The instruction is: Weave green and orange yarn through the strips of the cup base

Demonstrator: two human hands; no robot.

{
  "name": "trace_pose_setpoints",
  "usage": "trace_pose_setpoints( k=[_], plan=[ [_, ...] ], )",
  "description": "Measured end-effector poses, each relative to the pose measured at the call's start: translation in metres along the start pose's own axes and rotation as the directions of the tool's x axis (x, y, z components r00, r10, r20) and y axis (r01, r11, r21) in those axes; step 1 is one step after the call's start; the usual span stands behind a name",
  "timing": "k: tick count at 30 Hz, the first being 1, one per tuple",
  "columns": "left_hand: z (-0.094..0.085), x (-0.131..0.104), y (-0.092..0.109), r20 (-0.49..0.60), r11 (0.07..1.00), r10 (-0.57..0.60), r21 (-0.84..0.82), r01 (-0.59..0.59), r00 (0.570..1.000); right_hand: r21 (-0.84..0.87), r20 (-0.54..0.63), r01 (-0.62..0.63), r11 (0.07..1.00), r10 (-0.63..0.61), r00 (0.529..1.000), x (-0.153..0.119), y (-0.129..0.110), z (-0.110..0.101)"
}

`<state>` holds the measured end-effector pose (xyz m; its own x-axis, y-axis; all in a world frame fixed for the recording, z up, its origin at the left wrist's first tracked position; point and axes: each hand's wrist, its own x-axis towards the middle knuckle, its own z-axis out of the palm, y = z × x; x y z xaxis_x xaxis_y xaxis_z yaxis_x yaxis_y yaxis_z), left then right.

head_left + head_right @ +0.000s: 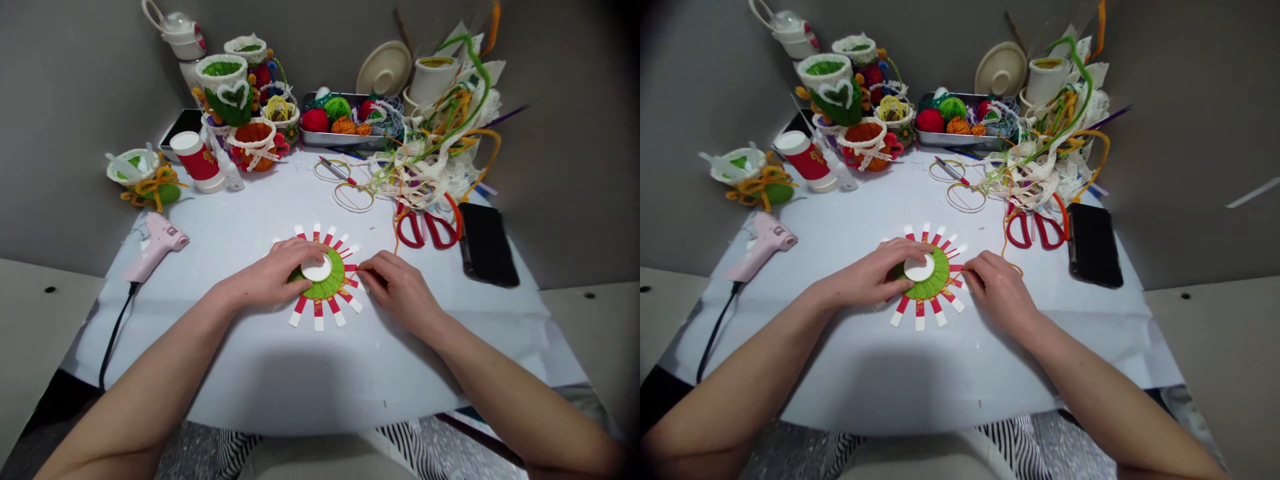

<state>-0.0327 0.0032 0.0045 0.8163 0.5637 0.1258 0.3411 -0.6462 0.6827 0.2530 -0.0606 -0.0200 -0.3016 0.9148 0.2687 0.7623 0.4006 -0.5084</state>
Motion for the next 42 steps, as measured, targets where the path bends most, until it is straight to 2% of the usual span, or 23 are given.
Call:
trace_pose_setpoints(
  k=[7,12,17,22,32,42],
  plan=[
    [0.014,0.007,0.007,-0.144,0.990,-0.138,0.018,0.142,0.980,0.036,-0.018,-0.008,0.999,0.008,1.000,0.001,0.000,0.001],
    [0.014,0.008,0.008,-0.157,0.994,-0.084,0.061,0.094,0.984,0.057,-0.027,0.011,0.998,-0.009,1.000,0.001,-0.002,0.000],
    [0.009,0.005,0.006,-0.116,0.996,-0.014,0.082,0.024,0.993,0.104,-0.054,0.113,0.988,-0.108,0.993,-0.002,-0.006,-0.003],
    [0.010,0.004,-0.001,-0.056,0.998,-0.002,0.066,0.006,0.998,0.041,-0.029,0.203,0.978,-0.202,0.979,-0.014,-0.010,-0.011],
    [0.010,0.004,-0.003,-0.061,1.000,0.002,0.018,-0.001,0.998,-0.126,0.061,0.293,0.948,-0.288,0.956,-0.056,-0.016,-0.018],
    [0.008,0.005,-0.003,-0.042,1.000,-0.002,0.011,0.002,0.999,-0.177,0.134,0.320,0.931,-0.300,0.945,-0.057,-0.017,-0.026]
  ],
)
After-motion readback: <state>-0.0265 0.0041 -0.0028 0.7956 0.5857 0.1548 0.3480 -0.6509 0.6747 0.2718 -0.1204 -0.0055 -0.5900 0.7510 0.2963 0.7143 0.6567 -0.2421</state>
